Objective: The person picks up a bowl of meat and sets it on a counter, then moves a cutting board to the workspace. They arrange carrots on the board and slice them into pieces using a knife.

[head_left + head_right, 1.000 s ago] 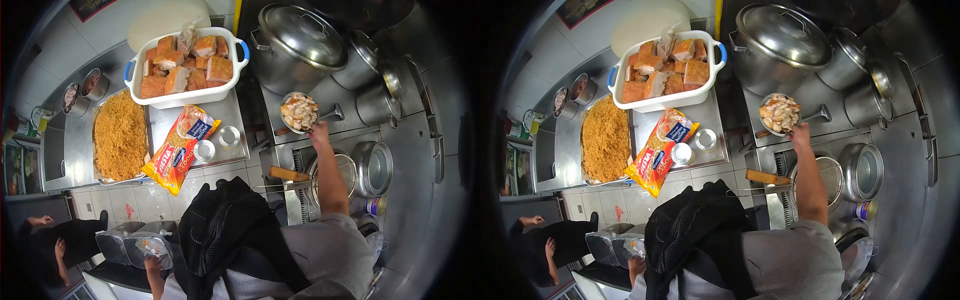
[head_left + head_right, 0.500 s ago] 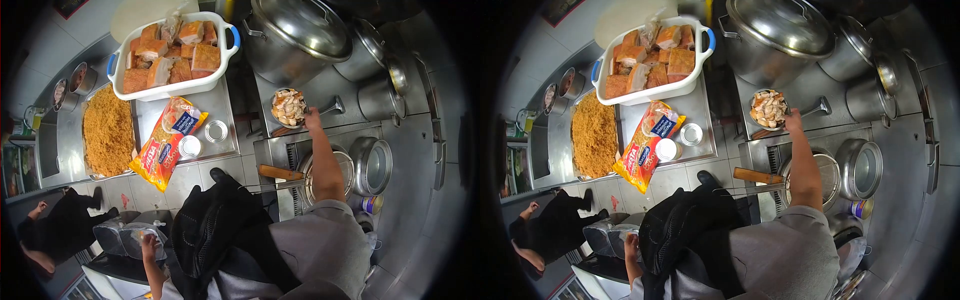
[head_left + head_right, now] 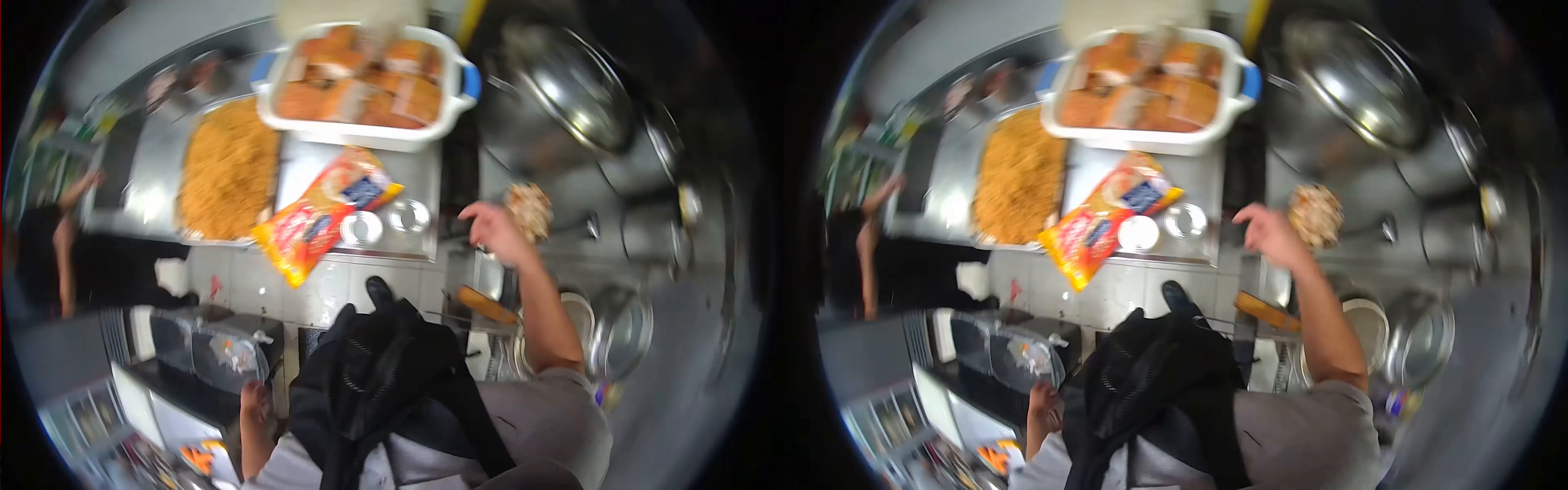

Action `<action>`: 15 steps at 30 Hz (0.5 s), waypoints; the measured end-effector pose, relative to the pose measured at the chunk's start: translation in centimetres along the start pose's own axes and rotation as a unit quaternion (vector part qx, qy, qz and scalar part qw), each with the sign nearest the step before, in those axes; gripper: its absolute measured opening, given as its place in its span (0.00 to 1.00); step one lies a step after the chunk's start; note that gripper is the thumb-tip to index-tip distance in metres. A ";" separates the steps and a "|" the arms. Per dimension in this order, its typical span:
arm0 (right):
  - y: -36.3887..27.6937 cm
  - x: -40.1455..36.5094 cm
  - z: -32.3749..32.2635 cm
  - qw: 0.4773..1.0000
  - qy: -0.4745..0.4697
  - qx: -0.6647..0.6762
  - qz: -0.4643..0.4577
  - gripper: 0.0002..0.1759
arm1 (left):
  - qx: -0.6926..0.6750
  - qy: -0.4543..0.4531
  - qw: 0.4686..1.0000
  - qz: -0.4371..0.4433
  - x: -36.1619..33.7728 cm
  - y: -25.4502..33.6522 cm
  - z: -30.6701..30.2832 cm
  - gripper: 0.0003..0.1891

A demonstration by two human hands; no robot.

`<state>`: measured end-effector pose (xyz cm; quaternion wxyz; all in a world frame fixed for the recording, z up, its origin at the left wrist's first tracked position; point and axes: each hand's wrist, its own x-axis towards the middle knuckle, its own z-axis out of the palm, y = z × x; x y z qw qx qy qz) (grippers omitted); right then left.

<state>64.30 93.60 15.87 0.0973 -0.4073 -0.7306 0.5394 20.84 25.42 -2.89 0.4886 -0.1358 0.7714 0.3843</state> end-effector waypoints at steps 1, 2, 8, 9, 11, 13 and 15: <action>-2.0 1.7 3.9 0.992 -0.076 -0.078 -0.055 0.18 | 0.089 -0.030 0.994 0.060 0.1 -0.3 1.1 0.06; -4.7 2.7 7.3 0.965 -0.137 -0.177 -0.135 0.18 | 0.112 -0.035 0.992 0.056 0.9 -0.5 2.0 0.08; -15.7 2.7 19.9 0.748 -0.408 -0.342 -0.396 0.21 | 0.135 0.047 0.959 0.245 -3.2 1.2 3.7 0.10; -17.0 2.2 20.4 0.755 -0.402 -0.332 -0.399 0.22 | 0.099 0.069 0.956 0.268 -3.7 0.4 3.4 0.10; -18.9 1.7 21.6 0.753 -0.395 -0.335 -0.406 0.23 | 0.048 0.090 0.948 0.300 -5.1 -1.6 3.0 0.11; -19.1 1.8 23.0 0.795 -0.390 -0.318 -0.338 0.23 | 0.037 0.156 0.962 0.223 -9.4 -4.9 1.2 0.10; -18.3 1.0 24.9 0.806 -0.368 -0.327 -0.330 0.23 | -0.019 0.169 0.967 0.187 -9.1 -13.3 -0.7 0.07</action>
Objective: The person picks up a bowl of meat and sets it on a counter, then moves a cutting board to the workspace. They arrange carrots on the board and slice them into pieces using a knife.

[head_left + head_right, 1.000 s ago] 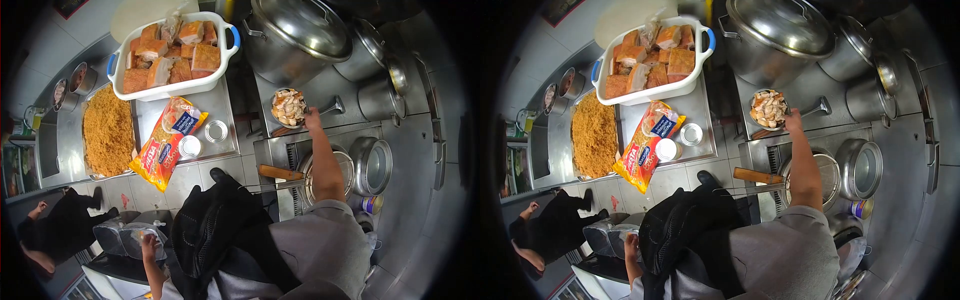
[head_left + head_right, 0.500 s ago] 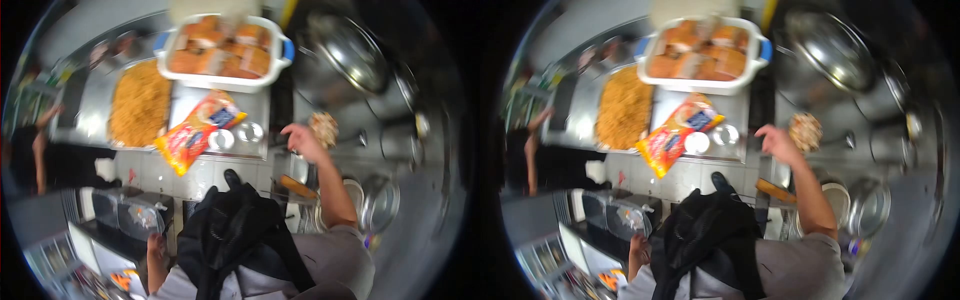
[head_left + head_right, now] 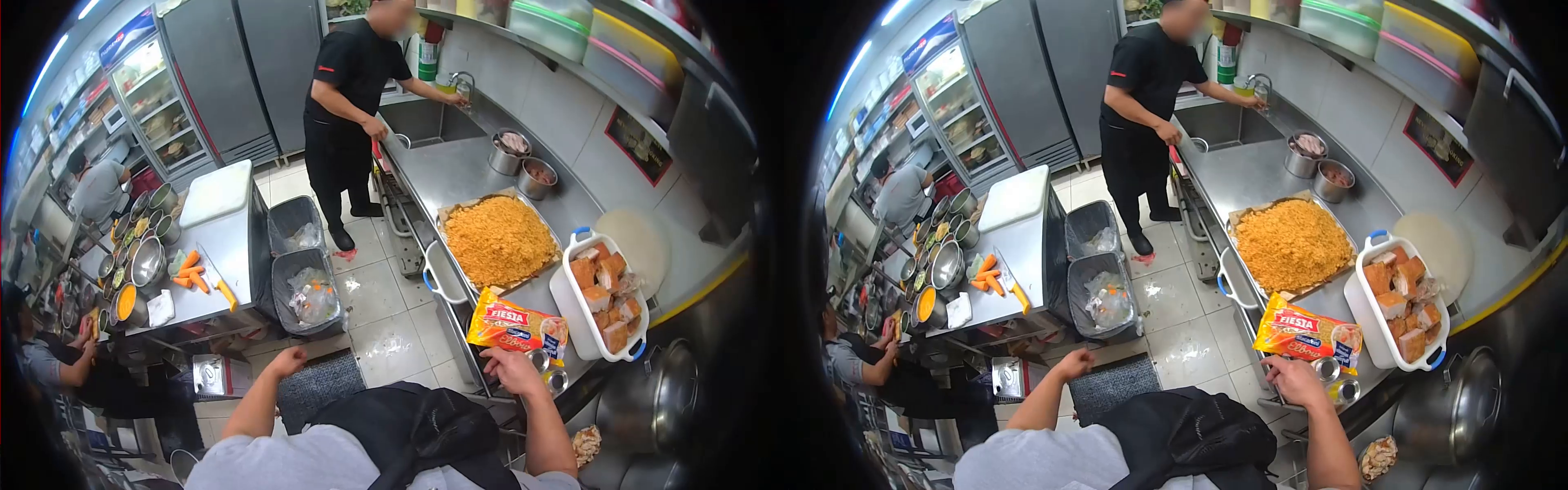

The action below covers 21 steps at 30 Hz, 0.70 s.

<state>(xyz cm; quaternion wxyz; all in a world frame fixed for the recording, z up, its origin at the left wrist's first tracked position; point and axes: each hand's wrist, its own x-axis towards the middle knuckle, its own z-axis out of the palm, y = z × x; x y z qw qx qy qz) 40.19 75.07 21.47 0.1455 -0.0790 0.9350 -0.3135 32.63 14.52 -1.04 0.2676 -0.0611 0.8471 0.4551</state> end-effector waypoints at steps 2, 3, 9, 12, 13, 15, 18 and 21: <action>-1.0 0.9 2.8 0.994 0.001 0.083 0.068 0.24 | 0.017 0.040 0.995 -0.091 -4.1 -7.9 -2.5 0.10; -1.4 1.6 4.9 0.993 -0.005 0.103 0.054 0.24 | -0.014 0.060 0.989 -0.136 -6.1 -13.3 -3.5 0.12; -6.9 6.1 17.9 0.981 -0.133 0.113 0.086 0.23 | -0.252 0.123 0.865 -0.417 -24.1 -34.0 -8.0 0.13; -5.6 8.3 22.9 0.963 -0.209 0.103 0.132 0.24 | -0.303 0.160 0.829 -0.441 -30.8 -39.6 -7.3 0.12; -4.5 8.9 24.0 0.954 -0.224 0.105 0.166 0.24 | -0.330 0.173 0.821 -0.434 -32.0 -40.8 -6.9 0.11; -2.6 9.6 25.0 0.939 -0.209 0.126 0.241 0.26 | -0.383 0.188 0.814 -0.395 -32.6 -43.0 -5.6 0.09; -3.1 11.0 24.0 0.914 -0.104 0.177 0.349 0.29 | -0.509 0.192 0.802 -0.247 -29.8 -45.3 -3.1 0.09; -4.8 13.1 23.5 0.919 -0.099 0.169 0.341 0.31 | -0.343 0.106 0.881 -0.307 -26.6 -43.4 -3.2 0.11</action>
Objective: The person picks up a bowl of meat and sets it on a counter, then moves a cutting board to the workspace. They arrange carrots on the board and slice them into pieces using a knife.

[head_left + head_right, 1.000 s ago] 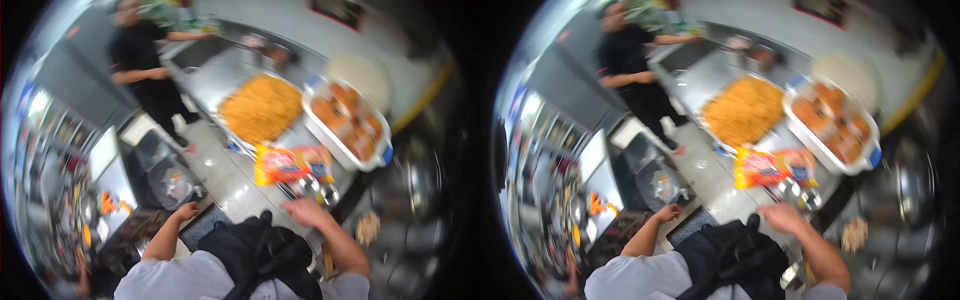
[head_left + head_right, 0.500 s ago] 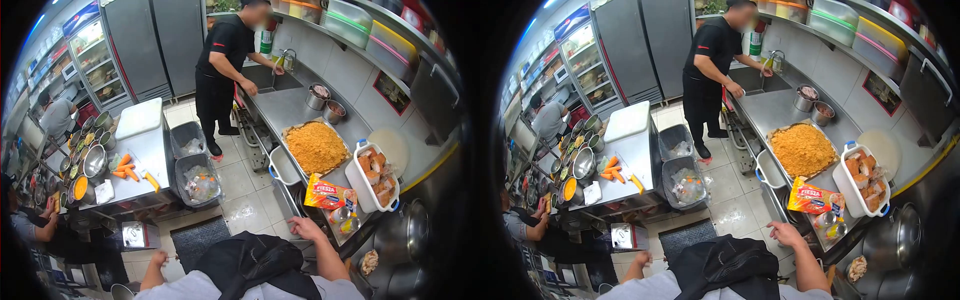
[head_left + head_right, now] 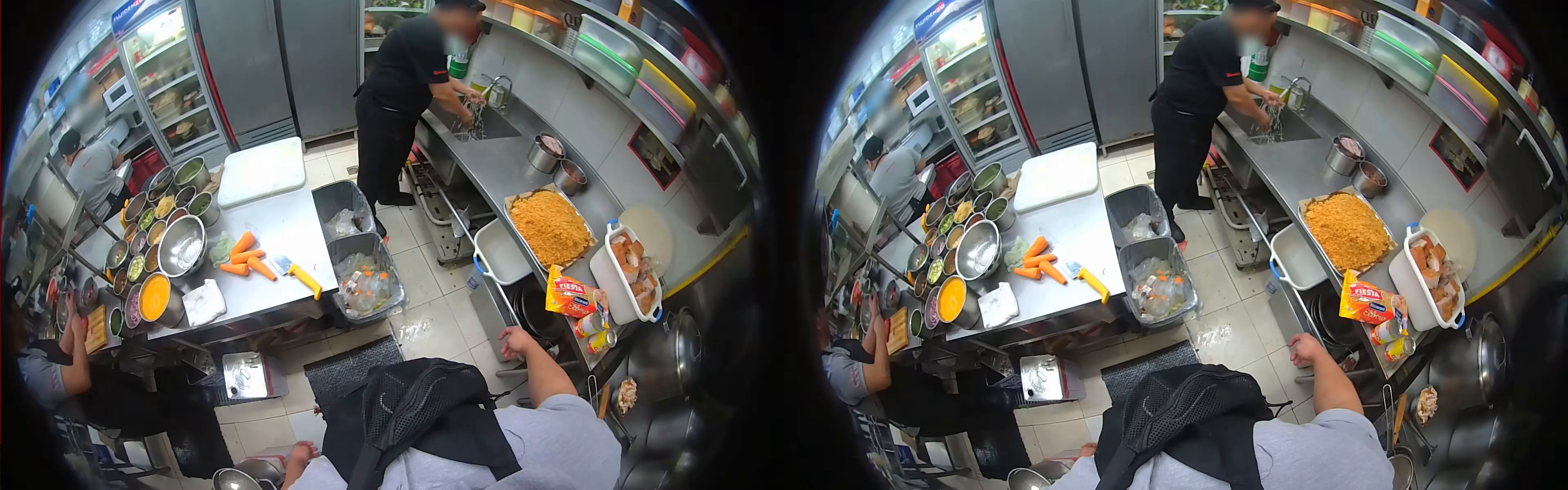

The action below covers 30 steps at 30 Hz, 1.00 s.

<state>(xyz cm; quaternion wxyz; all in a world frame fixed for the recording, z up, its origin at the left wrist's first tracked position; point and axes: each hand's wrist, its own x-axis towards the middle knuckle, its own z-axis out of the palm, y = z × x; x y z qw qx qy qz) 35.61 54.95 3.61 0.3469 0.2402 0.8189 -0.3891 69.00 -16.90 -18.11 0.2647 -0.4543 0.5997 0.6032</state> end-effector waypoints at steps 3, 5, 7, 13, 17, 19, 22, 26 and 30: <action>-4.5 0.7 1.4 0.994 -0.044 -0.088 -0.041 0.29 | 0.093 -0.018 0.995 0.023 -0.1 6.7 2.4 0.12; -9.5 1.5 3.3 0.985 -0.085 -0.130 -0.077 0.22 | 0.123 -0.016 0.992 0.028 0.0 12.7 3.2 0.13; -16.0 2.9 5.9 0.965 -0.118 -0.175 -0.158 0.20 | 0.100 -0.007 0.992 0.075 2.9 14.7 2.6 0.11; -42.0 5.2 20.1 0.697 -0.169 -0.395 -0.574 0.28 | 0.073 0.097 0.973 0.197 4.5 27.3 -2.6 0.08; -52.5 3.2 30.2 0.676 -0.135 -0.421 -0.589 0.25 | -0.041 0.094 0.939 0.328 1.4 38.5 -3.4 0.11; -54.6 5.5 33.7 0.666 -0.104 -0.498 -0.545 0.22 | -0.055 0.095 0.940 0.325 -0.3 43.7 -3.0 0.13; -55.8 10.4 36.1 0.706 -0.119 -0.468 -0.519 0.22 | 0.024 0.164 0.917 0.364 -2.7 49.4 -1.2 0.17; -55.1 14.1 33.2 0.784 -0.100 -0.325 -0.519 0.27 | 0.194 0.242 0.801 0.513 -1.7 57.1 -1.2 0.20; -55.2 13.5 29.6 0.837 -0.032 -0.329 -0.436 0.32 | 0.182 0.203 0.749 0.603 4.8 66.8 -1.8 0.21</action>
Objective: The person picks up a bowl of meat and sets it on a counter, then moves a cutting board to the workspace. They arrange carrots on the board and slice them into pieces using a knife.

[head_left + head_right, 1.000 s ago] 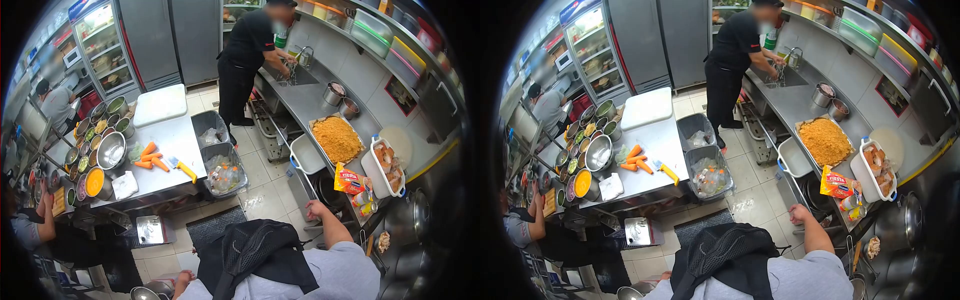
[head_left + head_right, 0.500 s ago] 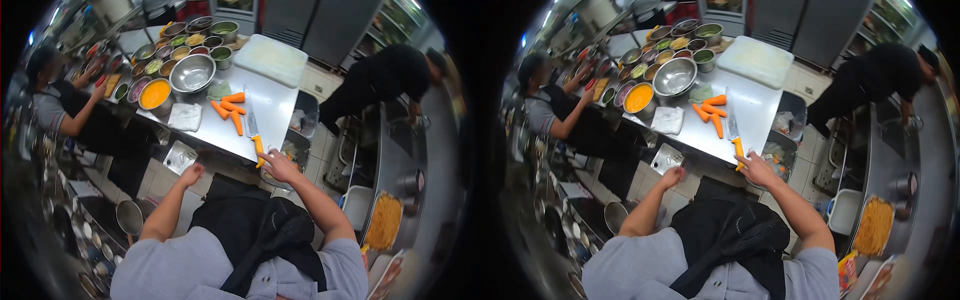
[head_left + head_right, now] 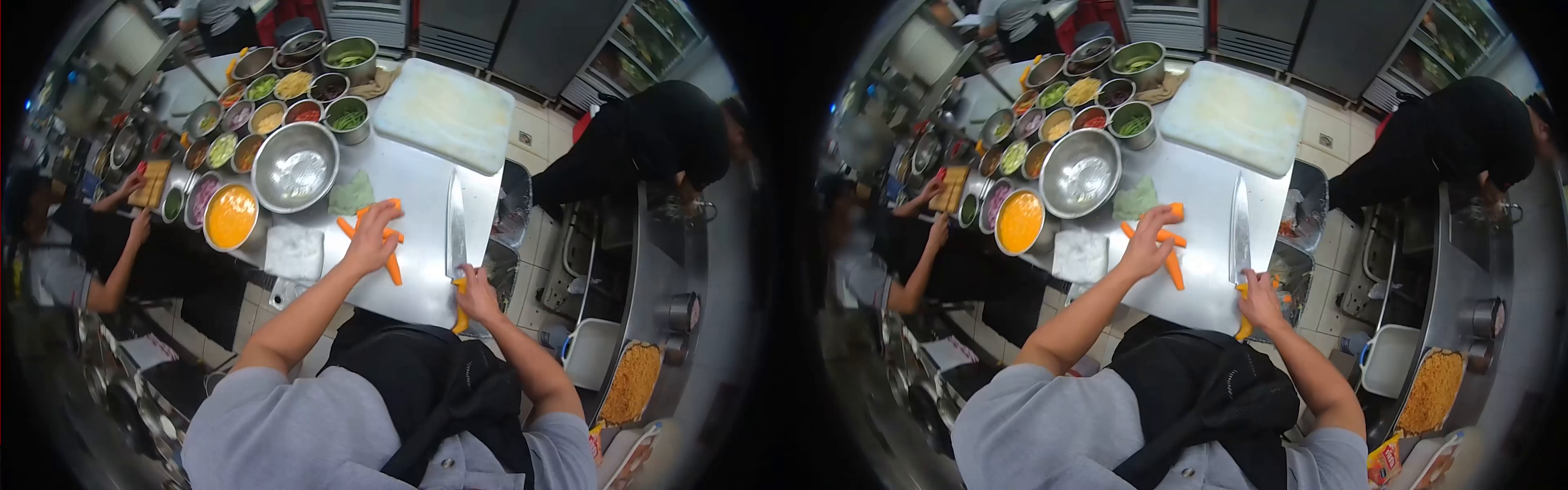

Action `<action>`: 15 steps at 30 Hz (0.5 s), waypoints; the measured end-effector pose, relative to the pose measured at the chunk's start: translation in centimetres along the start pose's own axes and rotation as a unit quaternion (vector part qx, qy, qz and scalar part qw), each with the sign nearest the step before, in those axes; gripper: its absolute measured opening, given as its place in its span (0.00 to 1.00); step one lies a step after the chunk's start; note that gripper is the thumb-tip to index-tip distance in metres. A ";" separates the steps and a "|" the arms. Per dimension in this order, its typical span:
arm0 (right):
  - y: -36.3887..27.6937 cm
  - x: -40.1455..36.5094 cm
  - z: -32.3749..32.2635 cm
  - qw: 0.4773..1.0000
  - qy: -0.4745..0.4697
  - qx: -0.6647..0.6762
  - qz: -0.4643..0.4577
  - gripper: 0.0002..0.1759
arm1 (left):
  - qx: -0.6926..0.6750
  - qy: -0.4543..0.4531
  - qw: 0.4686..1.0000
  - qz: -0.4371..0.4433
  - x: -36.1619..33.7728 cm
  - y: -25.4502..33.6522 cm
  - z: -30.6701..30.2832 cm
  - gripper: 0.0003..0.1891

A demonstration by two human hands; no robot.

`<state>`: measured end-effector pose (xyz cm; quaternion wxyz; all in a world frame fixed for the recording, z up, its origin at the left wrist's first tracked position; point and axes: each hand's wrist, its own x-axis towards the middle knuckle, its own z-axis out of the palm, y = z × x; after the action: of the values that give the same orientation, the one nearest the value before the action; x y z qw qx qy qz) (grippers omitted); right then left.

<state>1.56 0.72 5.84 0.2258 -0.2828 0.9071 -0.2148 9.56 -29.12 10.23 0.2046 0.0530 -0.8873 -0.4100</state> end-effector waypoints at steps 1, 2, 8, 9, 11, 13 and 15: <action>0.1 -0.7 0.6 1.000 0.003 -0.005 0.012 0.32 | -0.012 -0.005 1.000 0.003 2.8 -0.8 0.6 0.21; 0.1 -1.1 1.5 1.000 0.005 -0.001 0.004 0.36 | -0.031 0.001 0.999 0.014 6.1 -1.3 1.0 0.22; -2.6 -0.1 1.5 0.992 0.015 0.085 0.094 0.47 | -0.067 0.016 0.994 0.079 21.7 -5.4 3.4 0.23; -2.4 -0.5 1.6 0.985 0.024 0.122 0.116 0.49 | -0.070 0.020 0.993 0.088 24.2 -6.5 4.2 0.23; -0.2 -1.8 3.5 0.986 0.070 0.123 0.094 0.53 | -0.052 0.013 0.995 0.079 29.4 -9.1 6.2 0.24; 0.6 -2.6 3.5 0.966 0.066 0.206 0.140 0.55 | -0.036 0.011 0.997 0.074 34.8 -12.0 8.9 0.25; 0.3 -4.4 2.4 0.915 0.000 0.289 0.280 0.56 | 0.047 0.000 0.998 0.050 39.7 -14.3 11.6 0.31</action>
<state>5.94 3.05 5.04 0.3484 0.0603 0.8475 -0.3958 -32.40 -40.77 5.50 0.2221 0.0184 -0.9071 -0.3570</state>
